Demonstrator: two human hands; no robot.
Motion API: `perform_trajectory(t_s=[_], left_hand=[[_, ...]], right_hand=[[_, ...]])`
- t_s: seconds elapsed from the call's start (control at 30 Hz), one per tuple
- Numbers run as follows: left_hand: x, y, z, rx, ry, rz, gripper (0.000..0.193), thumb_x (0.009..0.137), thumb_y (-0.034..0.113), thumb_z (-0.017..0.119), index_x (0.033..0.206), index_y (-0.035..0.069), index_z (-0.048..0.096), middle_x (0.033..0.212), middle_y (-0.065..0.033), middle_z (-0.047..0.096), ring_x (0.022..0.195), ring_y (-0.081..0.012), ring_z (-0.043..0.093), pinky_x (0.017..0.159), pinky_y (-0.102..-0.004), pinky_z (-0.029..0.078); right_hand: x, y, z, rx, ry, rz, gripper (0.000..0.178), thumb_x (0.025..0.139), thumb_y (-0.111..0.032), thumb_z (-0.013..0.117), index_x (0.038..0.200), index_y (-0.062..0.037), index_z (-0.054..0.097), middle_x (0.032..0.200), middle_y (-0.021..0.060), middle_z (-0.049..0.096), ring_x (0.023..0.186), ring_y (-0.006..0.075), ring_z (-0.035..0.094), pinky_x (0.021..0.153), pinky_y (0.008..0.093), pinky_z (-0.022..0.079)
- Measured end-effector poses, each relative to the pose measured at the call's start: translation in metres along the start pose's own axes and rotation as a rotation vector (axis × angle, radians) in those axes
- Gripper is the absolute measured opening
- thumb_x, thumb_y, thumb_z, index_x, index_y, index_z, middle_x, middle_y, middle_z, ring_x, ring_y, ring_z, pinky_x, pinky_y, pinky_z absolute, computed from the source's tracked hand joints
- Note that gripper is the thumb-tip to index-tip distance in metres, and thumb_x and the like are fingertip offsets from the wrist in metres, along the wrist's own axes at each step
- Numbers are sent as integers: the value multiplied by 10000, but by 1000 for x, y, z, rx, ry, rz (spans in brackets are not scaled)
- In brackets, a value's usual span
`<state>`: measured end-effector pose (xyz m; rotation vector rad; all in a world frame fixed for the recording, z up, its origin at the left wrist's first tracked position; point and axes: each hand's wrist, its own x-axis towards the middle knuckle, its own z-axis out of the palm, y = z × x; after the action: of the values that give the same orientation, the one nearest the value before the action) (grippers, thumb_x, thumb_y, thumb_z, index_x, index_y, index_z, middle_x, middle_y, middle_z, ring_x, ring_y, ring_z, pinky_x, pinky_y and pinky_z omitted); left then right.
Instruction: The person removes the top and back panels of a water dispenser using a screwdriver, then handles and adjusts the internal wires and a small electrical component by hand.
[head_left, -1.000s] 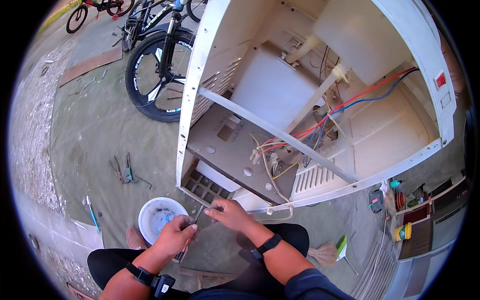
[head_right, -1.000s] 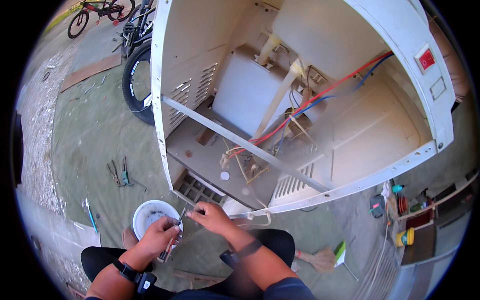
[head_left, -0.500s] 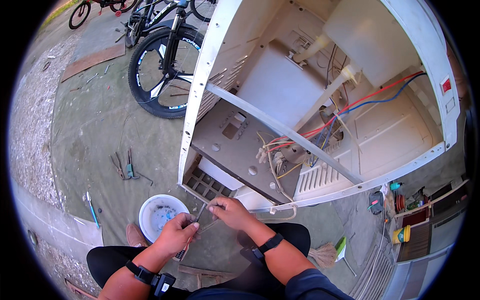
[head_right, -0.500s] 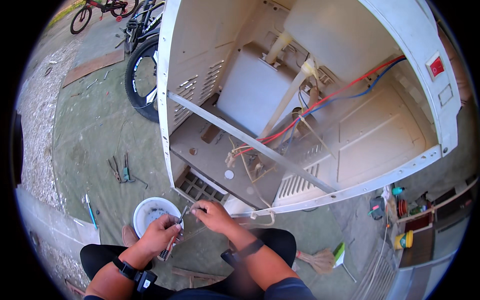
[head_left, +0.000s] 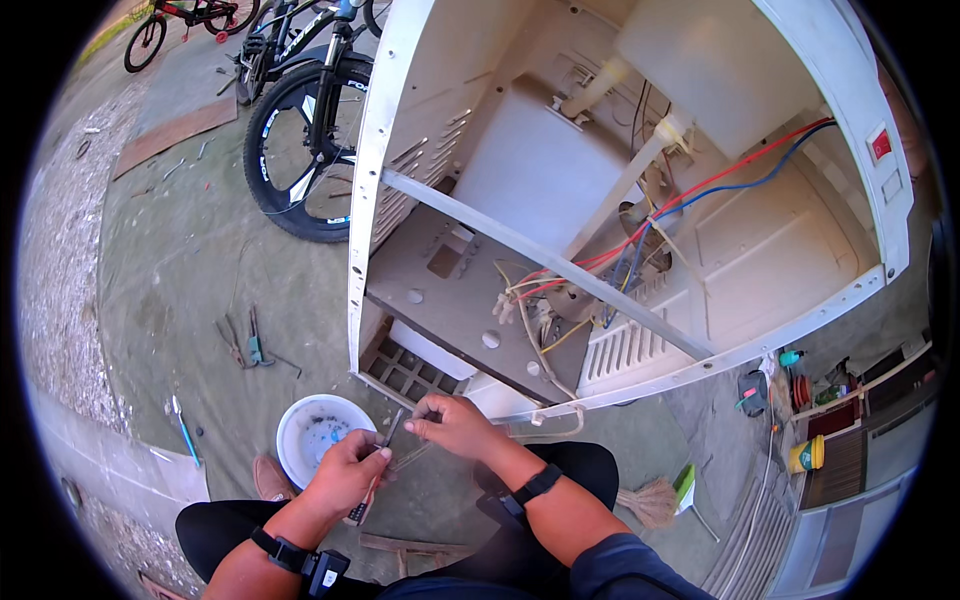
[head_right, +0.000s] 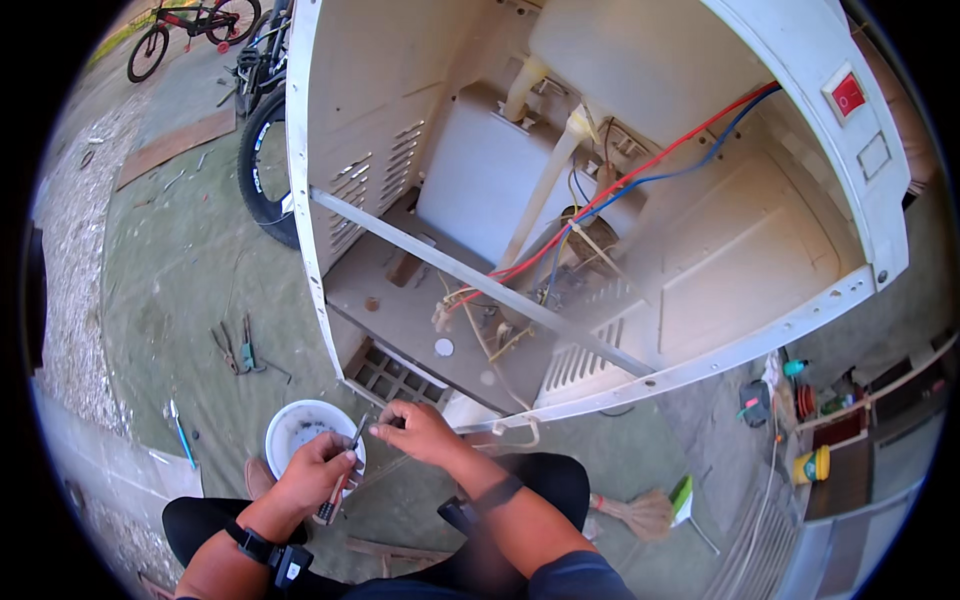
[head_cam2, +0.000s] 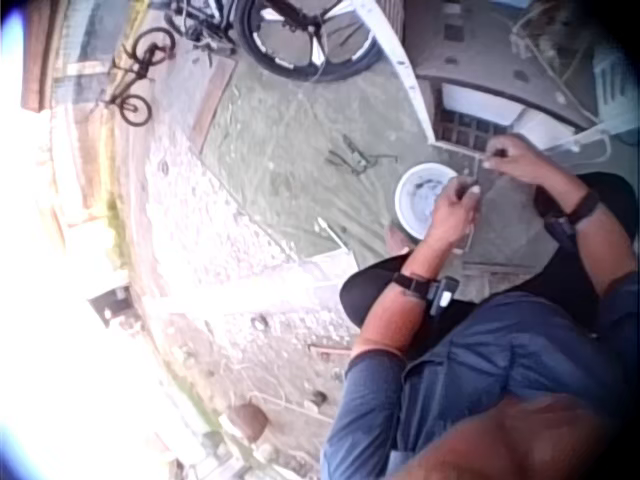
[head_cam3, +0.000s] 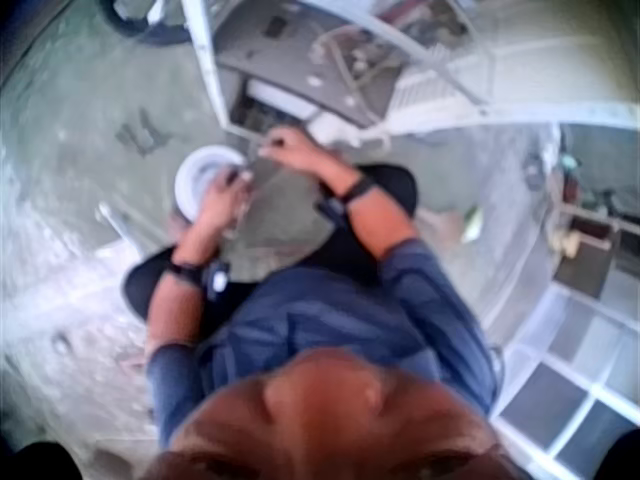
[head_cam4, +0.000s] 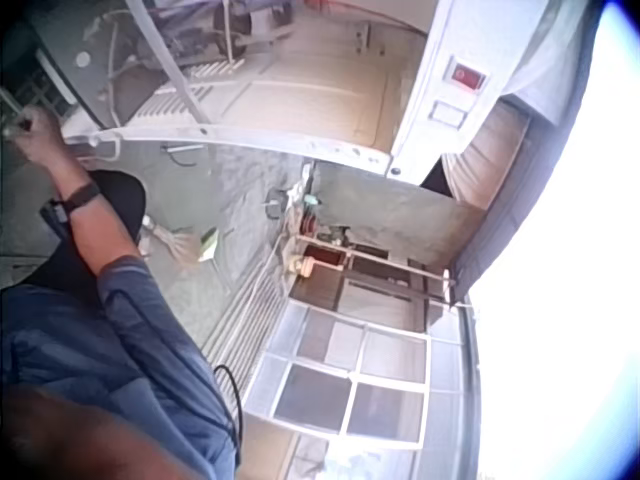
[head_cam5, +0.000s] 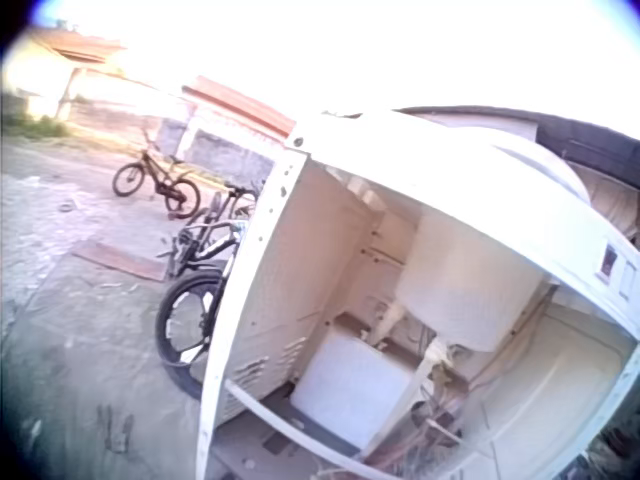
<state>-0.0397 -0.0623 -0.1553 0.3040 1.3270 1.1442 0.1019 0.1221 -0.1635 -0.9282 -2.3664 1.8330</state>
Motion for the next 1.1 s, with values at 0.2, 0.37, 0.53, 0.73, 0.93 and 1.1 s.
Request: perform_trajectory(t_s=[0.2,0.37,0.53,0.73,0.93,1.1], left_hand=[[0,-1,1,-45,-11,4,205,992,84,564,1162,-25,530,940,-90,629,778,-174,663,627,-273,509],[1,-2,0,-56,-12,3,201,993,84,563,1163,-18,532,943,-88,628,778,-176,663,625,-273,509],[2,-5,-1,-68,-14,0,216,992,82,566,1177,-24,528,948,-90,629,776,-177,662,630,-273,513],[2,-6,-1,-81,-8,-5,224,990,81,572,1177,-33,527,942,-88,629,763,-172,654,627,-275,513],[1,-4,0,-88,-5,-4,198,988,82,576,1148,-28,538,914,-80,632,741,-156,642,617,-274,504],[1,-3,0,-78,-8,6,186,992,89,569,1136,-24,539,913,-83,637,747,-158,647,614,-272,500]], right_hand=[[1,6,2,77,-4,-19,150,890,-149,686,981,-31,693,785,53,694,698,112,644,654,285,512],[0,-2,-1,19,-15,-68,193,892,-78,623,1063,-28,698,857,75,710,732,136,679,692,293,529],[0,-3,1,63,-22,-37,200,892,-73,619,1068,-23,699,895,93,722,758,141,692,711,297,536],[0,-3,0,38,-36,-25,177,898,-127,650,1037,-33,707,817,70,718,742,135,683,698,298,528],[-2,-5,0,-22,-9,-67,224,911,-245,678,941,-24,701,735,72,688,665,144,638,640,312,498],[0,-3,0,-97,-15,-47,376,922,-388,674,853,-19,679,657,92,650,603,149,603,587,341,472]])
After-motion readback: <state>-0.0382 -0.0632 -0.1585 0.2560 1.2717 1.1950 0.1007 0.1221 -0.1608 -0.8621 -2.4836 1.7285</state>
